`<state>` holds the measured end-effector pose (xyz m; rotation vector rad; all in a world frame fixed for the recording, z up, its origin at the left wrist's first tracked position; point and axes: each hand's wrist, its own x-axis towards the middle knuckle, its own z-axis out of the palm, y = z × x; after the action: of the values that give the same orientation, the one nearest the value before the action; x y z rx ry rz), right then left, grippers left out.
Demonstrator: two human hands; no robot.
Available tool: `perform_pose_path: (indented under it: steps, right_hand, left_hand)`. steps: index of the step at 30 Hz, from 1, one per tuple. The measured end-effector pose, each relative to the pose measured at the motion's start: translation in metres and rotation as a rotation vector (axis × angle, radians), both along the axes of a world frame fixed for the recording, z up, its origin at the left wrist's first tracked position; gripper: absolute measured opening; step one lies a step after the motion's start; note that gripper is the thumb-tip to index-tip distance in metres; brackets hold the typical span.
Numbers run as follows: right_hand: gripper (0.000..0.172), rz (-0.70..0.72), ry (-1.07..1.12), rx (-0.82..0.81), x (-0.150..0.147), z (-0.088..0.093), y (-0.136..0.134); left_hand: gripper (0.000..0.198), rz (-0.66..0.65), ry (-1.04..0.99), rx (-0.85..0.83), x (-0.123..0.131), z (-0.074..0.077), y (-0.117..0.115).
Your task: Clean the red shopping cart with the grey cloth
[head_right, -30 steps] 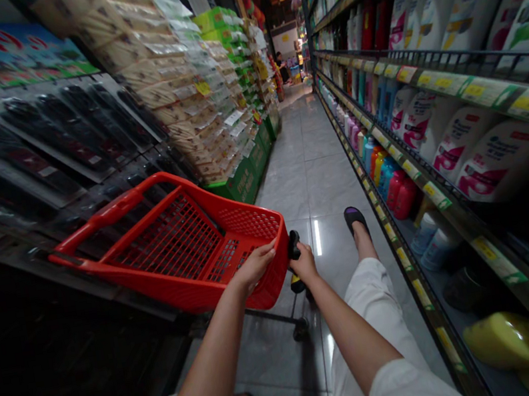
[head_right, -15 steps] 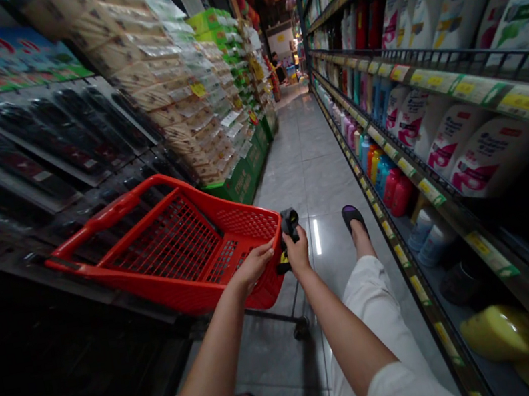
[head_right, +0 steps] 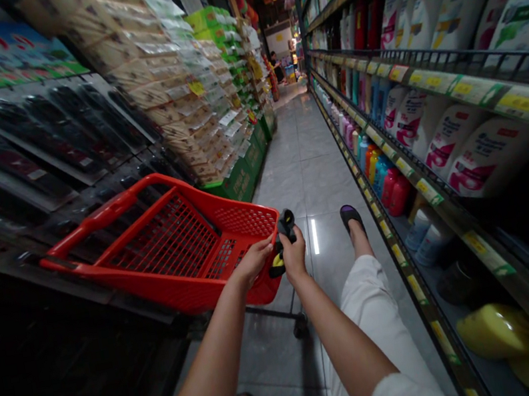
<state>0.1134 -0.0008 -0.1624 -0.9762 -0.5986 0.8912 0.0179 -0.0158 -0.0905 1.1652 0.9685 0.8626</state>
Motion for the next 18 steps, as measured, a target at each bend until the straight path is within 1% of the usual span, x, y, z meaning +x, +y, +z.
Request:
perform_pose_path:
  steps: [1, 2, 4, 6, 7, 8, 9, 10, 13, 14, 15, 16, 17, 18]
  right_hand:
    - [0.044, -0.008, -0.016, 0.008, -0.001, 0.0, -0.001]
    - [0.045, -0.015, -0.037, -0.006, -0.002, -0.005, -0.005]
    - [0.044, -0.02, -0.084, -0.093, -0.007, -0.028, -0.017]
    - [0.039, 0.031, -0.1, -0.202, -0.012, -0.054, -0.03]
    - [0.037, 0.071, -0.095, -0.237, -0.014, -0.063, -0.035]
    - [0.036, 0.098, -0.079, -0.26, -0.015, -0.067, -0.037]
    - [0.036, 0.11, -0.058, -0.263, -0.015, -0.066, -0.038]
    - [0.038, 0.107, -0.038, -0.244, -0.014, -0.059, -0.036]
    - [0.046, 0.051, 0.002, -0.11, -0.01, -0.021, -0.023]
    - [0.047, 0.031, 0.0, -0.07, -0.009, -0.01, -0.02]
    - [0.048, 0.01, -0.011, -0.048, -0.01, -0.003, -0.019]
    - [0.048, -0.015, -0.032, -0.048, -0.011, -0.001, -0.021]
    - [0.048, -0.04, -0.063, -0.064, -0.013, -0.005, -0.025]
    - [0.046, -0.055, -0.104, -0.09, -0.015, -0.013, -0.032]
  left_hand:
    - [0.044, 0.005, 0.005, 0.0, 0.001, 0.0, 0.001]
    - [0.043, 0.015, 0.015, 0.0, 0.002, 0.0, 0.003]
    - [0.041, 0.036, 0.033, 0.0, 0.002, 0.0, 0.004]
    - [0.041, 0.052, 0.045, 0.003, 0.001, 0.0, 0.003]
    - [0.041, 0.059, 0.051, 0.004, 0.0, 0.0, 0.003]
    - [0.042, 0.063, 0.056, 0.004, -0.001, 0.0, 0.003]
    - [0.042, 0.064, 0.061, 0.003, -0.001, 0.0, 0.002]
    - [0.042, 0.061, 0.065, 0.0, -0.001, 0.0, 0.002]
    - [0.039, 0.046, 0.068, -0.005, 0.0, 0.002, 0.002]
    - [0.038, 0.043, 0.067, -0.006, 0.001, 0.002, 0.003]
    - [0.038, 0.041, 0.065, -0.006, 0.002, 0.002, 0.004]
    - [0.038, 0.042, 0.064, -0.006, 0.002, 0.002, 0.005]
    - [0.038, 0.046, 0.063, -0.005, 0.002, 0.002, 0.006]
    - [0.038, 0.052, 0.064, -0.004, 0.002, 0.001, 0.006]
